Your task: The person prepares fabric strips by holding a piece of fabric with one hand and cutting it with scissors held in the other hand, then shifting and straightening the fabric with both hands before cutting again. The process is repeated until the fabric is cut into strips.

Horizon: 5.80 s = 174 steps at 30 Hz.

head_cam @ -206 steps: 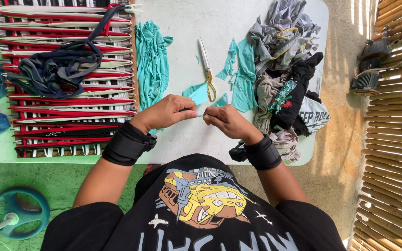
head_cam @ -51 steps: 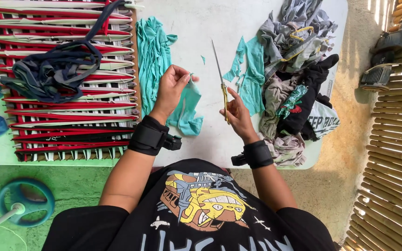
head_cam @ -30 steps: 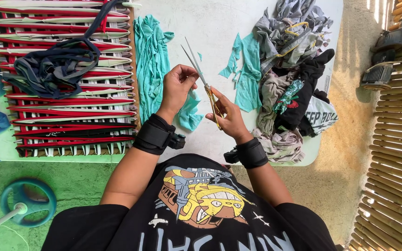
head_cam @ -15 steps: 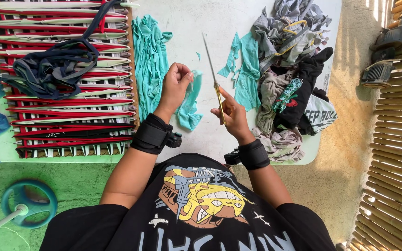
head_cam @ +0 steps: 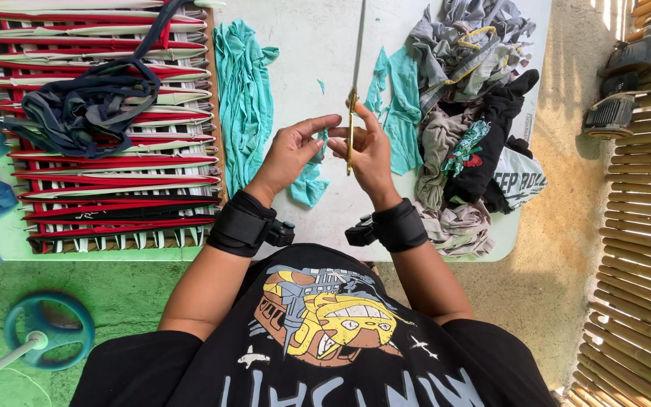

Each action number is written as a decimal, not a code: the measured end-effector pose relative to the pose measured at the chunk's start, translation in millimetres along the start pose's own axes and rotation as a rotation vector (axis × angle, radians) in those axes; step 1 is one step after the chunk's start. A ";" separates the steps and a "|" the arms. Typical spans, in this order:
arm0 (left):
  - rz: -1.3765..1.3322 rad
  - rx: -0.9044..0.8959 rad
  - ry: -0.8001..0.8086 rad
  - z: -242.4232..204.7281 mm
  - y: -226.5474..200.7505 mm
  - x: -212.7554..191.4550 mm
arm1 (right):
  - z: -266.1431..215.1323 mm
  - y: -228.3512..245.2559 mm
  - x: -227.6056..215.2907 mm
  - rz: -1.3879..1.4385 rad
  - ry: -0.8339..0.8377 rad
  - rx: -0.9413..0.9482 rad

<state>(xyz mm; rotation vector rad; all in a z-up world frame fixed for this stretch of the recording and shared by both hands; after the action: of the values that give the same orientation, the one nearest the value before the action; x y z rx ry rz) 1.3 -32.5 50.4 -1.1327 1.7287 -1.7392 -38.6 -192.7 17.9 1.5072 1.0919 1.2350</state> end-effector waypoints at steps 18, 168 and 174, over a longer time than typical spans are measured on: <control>0.161 -0.045 -0.271 11.5 31.0 -22.3 | -5.6 2.8 -8.0 -0.353 -0.131 -0.145; 0.163 0.065 -0.230 -7.2 27.6 -105.4 | -72.8 -117.1 -40.7 -1.241 0.380 0.044; 0.158 0.076 -0.296 -8.1 29.0 -104.1 | -97.4 -194.5 -37.3 -0.968 0.775 0.185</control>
<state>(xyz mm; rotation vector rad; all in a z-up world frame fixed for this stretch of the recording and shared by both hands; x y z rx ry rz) 47.4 50.6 -1.8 -1.1236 1.5161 -1.4492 -158.1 -175.0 -166.8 0.3852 2.1373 0.9901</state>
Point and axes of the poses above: each hand's wrist, its own z-axis towards the middle knuckle, its own x-axis out of the palm, y = z × x, the point moved 5 cm from there along z, towards the middle knuckle
